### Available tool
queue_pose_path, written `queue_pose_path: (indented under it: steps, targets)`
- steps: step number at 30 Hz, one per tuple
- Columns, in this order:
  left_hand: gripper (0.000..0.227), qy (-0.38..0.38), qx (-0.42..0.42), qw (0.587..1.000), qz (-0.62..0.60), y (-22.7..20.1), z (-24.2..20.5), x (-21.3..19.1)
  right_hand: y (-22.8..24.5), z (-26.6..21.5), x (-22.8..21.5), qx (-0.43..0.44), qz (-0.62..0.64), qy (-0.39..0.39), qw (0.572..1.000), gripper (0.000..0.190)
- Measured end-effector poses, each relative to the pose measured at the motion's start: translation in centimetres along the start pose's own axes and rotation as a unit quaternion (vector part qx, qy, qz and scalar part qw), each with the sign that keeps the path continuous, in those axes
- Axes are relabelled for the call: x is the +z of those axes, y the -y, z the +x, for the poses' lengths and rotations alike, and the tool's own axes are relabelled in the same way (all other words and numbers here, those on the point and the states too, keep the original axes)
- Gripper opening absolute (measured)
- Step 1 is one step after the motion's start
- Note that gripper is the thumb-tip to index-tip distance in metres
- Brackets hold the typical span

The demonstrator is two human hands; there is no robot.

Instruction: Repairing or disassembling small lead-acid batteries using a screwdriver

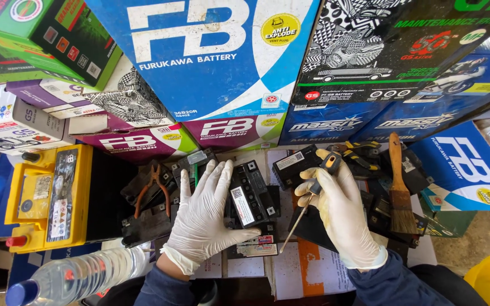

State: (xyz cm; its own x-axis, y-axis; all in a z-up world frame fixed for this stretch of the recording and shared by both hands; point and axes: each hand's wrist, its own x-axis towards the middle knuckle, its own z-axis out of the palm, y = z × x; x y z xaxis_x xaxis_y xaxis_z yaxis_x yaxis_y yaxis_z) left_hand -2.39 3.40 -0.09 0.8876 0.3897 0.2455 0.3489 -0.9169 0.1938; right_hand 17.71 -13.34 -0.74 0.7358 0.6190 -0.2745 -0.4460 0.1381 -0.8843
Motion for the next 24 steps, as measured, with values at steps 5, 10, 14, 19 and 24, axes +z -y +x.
queue_pose_path:
  steps: [5,10,14,19,24]
  targets:
    - [0.143,0.010,0.003,0.998,-0.064,-0.2,0.2,0.0,1.7,-0.3,0.9,0.017,-0.050,0.003,0.999,0.041]
    - [0.145,0.021,-0.024,0.990,-0.137,-0.2,0.3,0.1,2.1,-0.6,2.3,0.065,-0.184,0.060,0.979,0.046]
    - [0.146,0.030,-0.036,0.976,-0.212,-0.1,0.7,-0.4,2.4,-1.0,4.2,0.099,-0.282,0.092,0.950,0.043]
    - [0.142,0.096,-0.075,0.950,-0.287,0.4,1.1,-1.2,1.5,-0.8,4.8,0.137,-0.241,0.096,0.956,0.040]
    - [0.134,0.110,-0.067,0.922,-0.366,0.0,1.2,-1.7,0.7,-0.7,4.4,0.098,-0.249,0.108,0.958,0.040]
